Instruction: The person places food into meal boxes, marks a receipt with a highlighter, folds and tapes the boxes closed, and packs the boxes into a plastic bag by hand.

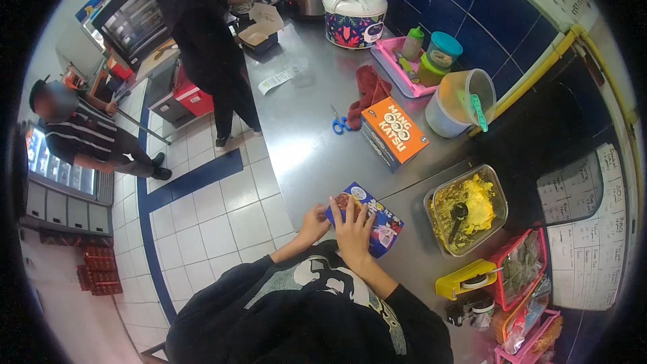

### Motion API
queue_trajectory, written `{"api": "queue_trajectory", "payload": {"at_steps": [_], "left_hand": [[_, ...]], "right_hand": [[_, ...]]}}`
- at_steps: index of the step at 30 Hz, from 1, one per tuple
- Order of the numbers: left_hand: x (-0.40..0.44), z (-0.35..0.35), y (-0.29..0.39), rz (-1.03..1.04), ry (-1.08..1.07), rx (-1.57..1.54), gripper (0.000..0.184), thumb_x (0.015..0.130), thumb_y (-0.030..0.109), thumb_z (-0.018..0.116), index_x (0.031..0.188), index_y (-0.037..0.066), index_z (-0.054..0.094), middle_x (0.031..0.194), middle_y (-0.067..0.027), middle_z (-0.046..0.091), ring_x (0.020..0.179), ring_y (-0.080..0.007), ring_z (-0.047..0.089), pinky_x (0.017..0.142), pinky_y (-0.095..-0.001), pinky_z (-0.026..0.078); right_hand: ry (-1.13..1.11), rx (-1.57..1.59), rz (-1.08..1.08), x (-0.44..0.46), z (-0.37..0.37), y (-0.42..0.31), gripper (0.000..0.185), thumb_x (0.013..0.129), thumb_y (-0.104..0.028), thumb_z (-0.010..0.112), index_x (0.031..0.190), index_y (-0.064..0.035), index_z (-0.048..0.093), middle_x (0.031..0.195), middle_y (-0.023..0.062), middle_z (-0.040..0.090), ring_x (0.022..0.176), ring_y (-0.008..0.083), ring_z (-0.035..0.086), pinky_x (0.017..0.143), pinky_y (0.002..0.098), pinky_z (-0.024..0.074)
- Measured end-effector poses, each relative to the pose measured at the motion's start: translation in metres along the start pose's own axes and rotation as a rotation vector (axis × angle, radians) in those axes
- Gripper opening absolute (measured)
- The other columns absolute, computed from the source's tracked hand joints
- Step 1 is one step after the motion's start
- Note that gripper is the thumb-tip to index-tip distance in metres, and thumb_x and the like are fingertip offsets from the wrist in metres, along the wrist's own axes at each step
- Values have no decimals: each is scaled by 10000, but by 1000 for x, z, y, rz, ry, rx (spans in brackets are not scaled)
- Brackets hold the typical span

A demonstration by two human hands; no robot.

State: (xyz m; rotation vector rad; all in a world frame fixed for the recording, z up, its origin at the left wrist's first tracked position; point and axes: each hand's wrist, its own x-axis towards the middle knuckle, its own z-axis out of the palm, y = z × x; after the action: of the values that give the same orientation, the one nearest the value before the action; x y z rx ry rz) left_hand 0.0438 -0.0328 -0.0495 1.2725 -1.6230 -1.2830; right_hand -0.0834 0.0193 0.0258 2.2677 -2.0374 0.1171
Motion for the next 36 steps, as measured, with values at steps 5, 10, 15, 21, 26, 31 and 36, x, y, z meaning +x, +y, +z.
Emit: {"api": "queue_trajectory", "payload": {"at_steps": [5,10,15,21,26,31,36], "left_hand": [[0,-7,-10,-19,-62,76,256,823,86,631,1046,-32,670,897,-134,566,802,-209,617,704,-327,512],[3,-7,-19,63,-150,15,277,841,63,593,1088,-58,632,958,-143,560,855,-229,638,730,-340,524],[1,-6,-12,10,-47,-31,183,824,63,597,967,-24,671,914,-164,568,713,-268,637,664,-357,522],[4,-12,-24,-147,-95,-166,224,844,131,614,966,-46,676,951,-107,603,902,-224,623,796,-334,491],[7,-16,-18,-469,-282,-696,460,897,308,643,1180,-53,609,1183,-104,609,1146,-222,555,1018,-349,399],[7,-5,15,-526,-176,-467,765,837,583,667,1252,-55,592,1240,-157,614,1129,-245,562,969,-355,413],[9,-3,20,-521,-183,-328,779,834,623,642,1221,-52,616,1169,-177,645,1104,-243,570,934,-358,435]], "right_hand": [[150,1,41,-5,9,-7,628,868,-149,570,1462,-274,407,1417,200,434,1200,480,477,1001,606,364],[138,138,160,15,-9,-2,644,885,-199,565,1487,-280,350,1386,197,458,1209,467,476,978,603,395],[149,-117,105,6,14,-21,647,897,-155,530,1501,-268,326,1392,201,448,1227,447,471,1015,609,362],[107,-64,75,1,9,-14,670,895,-160,537,1510,-275,297,1413,195,436,1232,445,470,1024,611,351],[110,-60,84,0,9,-12,678,892,-171,538,1512,-283,290,1417,192,433,1241,419,472,1028,616,341],[145,-113,161,-19,-8,3,601,904,-181,494,1483,-257,356,1410,168,442,1257,373,467,1067,653,253],[181,-61,403,-59,-34,34,776,769,-122,660,1480,-182,354,1473,175,357,1347,363,362,1090,625,229]]}}
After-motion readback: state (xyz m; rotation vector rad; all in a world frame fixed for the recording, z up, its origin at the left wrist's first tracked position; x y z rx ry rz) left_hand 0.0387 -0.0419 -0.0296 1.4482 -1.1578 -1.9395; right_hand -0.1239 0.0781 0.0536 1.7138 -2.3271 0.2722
